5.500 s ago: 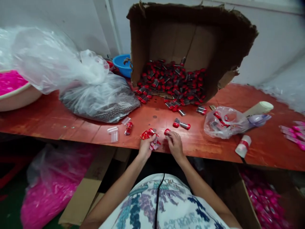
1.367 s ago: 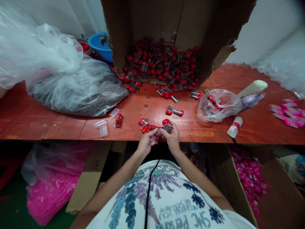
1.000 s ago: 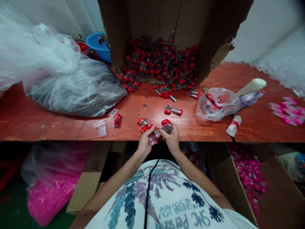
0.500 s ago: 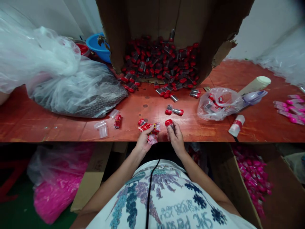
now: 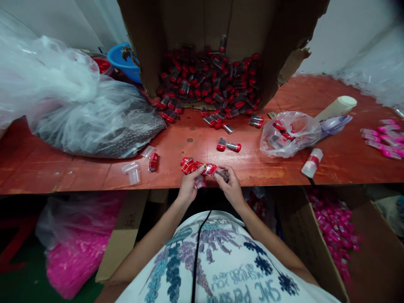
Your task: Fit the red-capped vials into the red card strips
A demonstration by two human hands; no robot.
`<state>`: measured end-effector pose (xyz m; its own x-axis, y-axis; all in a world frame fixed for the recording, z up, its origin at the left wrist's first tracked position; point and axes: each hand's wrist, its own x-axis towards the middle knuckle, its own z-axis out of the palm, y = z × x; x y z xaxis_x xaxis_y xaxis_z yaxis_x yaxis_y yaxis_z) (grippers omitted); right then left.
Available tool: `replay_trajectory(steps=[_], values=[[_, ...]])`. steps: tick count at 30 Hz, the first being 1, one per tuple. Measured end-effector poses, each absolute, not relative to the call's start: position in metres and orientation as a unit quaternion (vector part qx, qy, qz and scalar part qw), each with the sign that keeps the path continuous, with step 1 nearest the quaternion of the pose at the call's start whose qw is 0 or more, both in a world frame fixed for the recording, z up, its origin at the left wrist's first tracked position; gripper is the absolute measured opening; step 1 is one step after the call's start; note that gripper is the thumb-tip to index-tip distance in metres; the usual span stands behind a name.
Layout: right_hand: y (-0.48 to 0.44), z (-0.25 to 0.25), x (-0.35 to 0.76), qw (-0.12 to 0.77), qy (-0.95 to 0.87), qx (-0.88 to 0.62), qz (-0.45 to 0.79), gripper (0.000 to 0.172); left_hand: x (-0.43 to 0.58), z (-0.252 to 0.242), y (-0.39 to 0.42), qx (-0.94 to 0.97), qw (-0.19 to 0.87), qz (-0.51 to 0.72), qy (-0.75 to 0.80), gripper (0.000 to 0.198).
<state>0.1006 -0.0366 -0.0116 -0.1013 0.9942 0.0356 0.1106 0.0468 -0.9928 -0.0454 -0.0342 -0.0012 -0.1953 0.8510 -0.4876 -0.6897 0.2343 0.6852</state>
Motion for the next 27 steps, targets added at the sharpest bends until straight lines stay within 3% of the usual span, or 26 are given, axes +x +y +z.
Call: replay_trajectory(steps=[6,10,17,22,27], values=[[-0.038,-0.005,0.098,0.448,-0.570,-0.469,0.505,0.028,-0.041,0.010,-0.036,0.133,0.600,0.635,0.469,0.038],[-0.038,-0.005,0.099,0.462,-0.572,-0.457,0.500,0.026,-0.038,0.012,-0.037,0.149,0.586,0.638,0.477,0.037],[-0.038,-0.006,0.099,0.474,-0.540,-0.460,0.521,0.026,-0.041,0.017,-0.040,0.211,0.577,0.627,0.480,0.044],[-0.041,0.003,0.097,0.427,-0.496,-0.468,0.594,0.033,-0.042,0.025,-0.044,0.240,0.580,0.615,0.478,0.048],[-0.044,0.004,0.094,0.488,-0.533,-0.468,0.509,0.026,-0.034,0.028,-0.044,0.227,0.565,0.633,0.478,0.038]])
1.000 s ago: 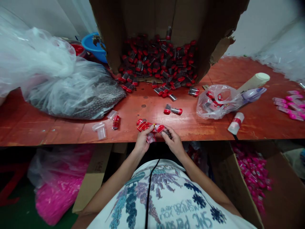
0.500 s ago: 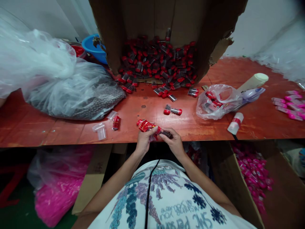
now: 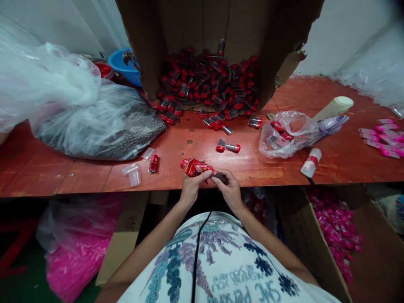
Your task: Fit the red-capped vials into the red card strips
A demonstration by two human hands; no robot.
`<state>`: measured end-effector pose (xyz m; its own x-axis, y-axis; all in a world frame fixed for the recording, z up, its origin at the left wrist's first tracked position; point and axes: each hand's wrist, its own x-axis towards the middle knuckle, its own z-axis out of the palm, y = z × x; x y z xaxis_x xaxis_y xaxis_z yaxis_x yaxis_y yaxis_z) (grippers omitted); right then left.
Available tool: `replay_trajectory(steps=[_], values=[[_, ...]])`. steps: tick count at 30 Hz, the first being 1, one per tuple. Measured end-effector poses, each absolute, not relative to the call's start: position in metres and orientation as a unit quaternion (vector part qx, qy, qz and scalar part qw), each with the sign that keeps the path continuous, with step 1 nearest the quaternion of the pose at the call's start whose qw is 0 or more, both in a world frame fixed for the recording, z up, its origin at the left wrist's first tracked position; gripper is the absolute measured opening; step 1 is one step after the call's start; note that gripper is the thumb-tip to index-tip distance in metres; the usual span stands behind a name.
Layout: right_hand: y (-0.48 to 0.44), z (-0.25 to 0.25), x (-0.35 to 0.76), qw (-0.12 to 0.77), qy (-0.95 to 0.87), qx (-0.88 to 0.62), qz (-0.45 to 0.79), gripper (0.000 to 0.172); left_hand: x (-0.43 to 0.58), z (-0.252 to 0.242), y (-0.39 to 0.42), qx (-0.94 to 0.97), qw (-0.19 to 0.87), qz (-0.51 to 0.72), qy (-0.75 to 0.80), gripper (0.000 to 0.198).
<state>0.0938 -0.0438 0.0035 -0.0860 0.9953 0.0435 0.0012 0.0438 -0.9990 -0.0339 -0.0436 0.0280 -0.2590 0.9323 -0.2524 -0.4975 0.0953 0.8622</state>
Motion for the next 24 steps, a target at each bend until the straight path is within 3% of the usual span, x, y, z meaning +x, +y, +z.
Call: replay_trajectory(steps=[4,11,18,24], values=[[-0.0444,0.0023,0.0942,0.496,-0.570,-0.467,0.458,0.022,-0.0295,0.0266,-0.0425,0.203,0.560,0.642,0.482,0.024],[-0.0457,0.0003,0.0979,0.455,-0.503,-0.480,0.556,0.030,-0.0385,0.0231,-0.0410,0.228,0.625,0.582,0.468,0.026],[-0.0466,-0.0036,0.1003,0.479,-0.627,-0.473,0.391,0.027,-0.0323,0.0183,-0.0376,0.231,0.592,0.586,0.504,0.027],[-0.0444,-0.0033,0.1018,0.470,-0.567,-0.484,0.473,0.027,-0.0358,0.0204,-0.0356,0.219,0.603,0.584,0.497,0.033]])
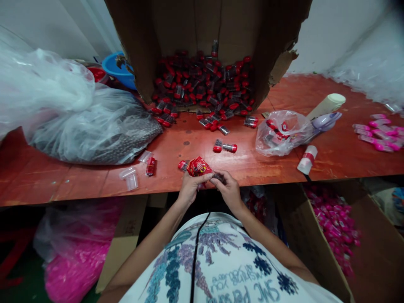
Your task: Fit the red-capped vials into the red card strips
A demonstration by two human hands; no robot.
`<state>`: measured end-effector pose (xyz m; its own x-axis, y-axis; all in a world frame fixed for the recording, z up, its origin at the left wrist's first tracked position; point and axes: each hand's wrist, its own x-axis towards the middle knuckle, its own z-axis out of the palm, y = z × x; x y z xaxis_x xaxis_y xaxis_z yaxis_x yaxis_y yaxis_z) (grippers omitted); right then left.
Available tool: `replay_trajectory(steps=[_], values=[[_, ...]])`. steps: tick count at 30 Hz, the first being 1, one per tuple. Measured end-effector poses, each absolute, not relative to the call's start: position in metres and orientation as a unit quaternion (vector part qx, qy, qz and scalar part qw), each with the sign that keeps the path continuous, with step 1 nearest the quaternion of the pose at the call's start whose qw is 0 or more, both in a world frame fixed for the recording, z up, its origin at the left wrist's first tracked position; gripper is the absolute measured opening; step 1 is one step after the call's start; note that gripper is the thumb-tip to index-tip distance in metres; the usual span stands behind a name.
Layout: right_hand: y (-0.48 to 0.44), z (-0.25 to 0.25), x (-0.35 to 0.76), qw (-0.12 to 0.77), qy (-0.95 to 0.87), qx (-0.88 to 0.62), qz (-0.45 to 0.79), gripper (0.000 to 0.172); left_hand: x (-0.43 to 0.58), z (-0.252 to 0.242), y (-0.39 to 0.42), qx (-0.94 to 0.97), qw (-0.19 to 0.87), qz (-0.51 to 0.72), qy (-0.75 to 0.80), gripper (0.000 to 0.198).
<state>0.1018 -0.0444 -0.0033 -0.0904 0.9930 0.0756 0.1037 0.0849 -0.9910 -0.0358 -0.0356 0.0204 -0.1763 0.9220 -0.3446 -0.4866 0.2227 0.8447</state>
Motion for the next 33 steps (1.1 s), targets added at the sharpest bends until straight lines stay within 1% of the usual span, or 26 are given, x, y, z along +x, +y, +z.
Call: replay_trajectory(steps=[3,6,9,12,15,18,22,29,31,33], values=[[-0.041,-0.004,0.102,0.469,-0.519,-0.481,0.529,0.030,-0.039,0.022,-0.036,0.215,0.635,0.563,0.483,0.037],[-0.040,-0.006,0.102,0.481,-0.506,-0.473,0.538,0.034,-0.039,0.021,-0.037,0.201,0.636,0.576,0.472,0.036],[-0.041,-0.008,0.103,0.489,-0.542,-0.480,0.486,0.031,-0.035,0.021,-0.038,0.189,0.608,0.607,0.476,0.033],[-0.044,-0.010,0.105,0.474,-0.602,-0.495,0.409,0.027,-0.030,0.022,-0.039,0.209,0.586,0.611,0.489,0.029],[-0.046,-0.009,0.106,0.463,-0.629,-0.499,0.376,0.031,-0.026,0.023,-0.038,0.227,0.555,0.620,0.505,0.027],[-0.045,-0.004,0.107,0.471,-0.630,-0.480,0.389,0.034,-0.025,0.024,-0.036,0.233,0.550,0.628,0.499,0.028],[-0.045,0.001,0.110,0.479,-0.621,-0.479,0.393,0.026,-0.024,0.026,-0.033,0.229,0.590,0.605,0.484,0.030],[-0.049,-0.005,0.113,0.483,-0.586,-0.494,0.423,0.021,-0.019,0.021,-0.034,0.224,0.640,0.570,0.463,0.029],[-0.048,-0.006,0.114,0.479,-0.574,-0.492,0.446,0.023,-0.018,0.020,-0.034,0.222,0.640,0.572,0.463,0.028],[-0.045,-0.005,0.115,0.466,-0.564,-0.488,0.476,0.029,-0.020,0.021,-0.032,0.217,0.633,0.576,0.469,0.027]])
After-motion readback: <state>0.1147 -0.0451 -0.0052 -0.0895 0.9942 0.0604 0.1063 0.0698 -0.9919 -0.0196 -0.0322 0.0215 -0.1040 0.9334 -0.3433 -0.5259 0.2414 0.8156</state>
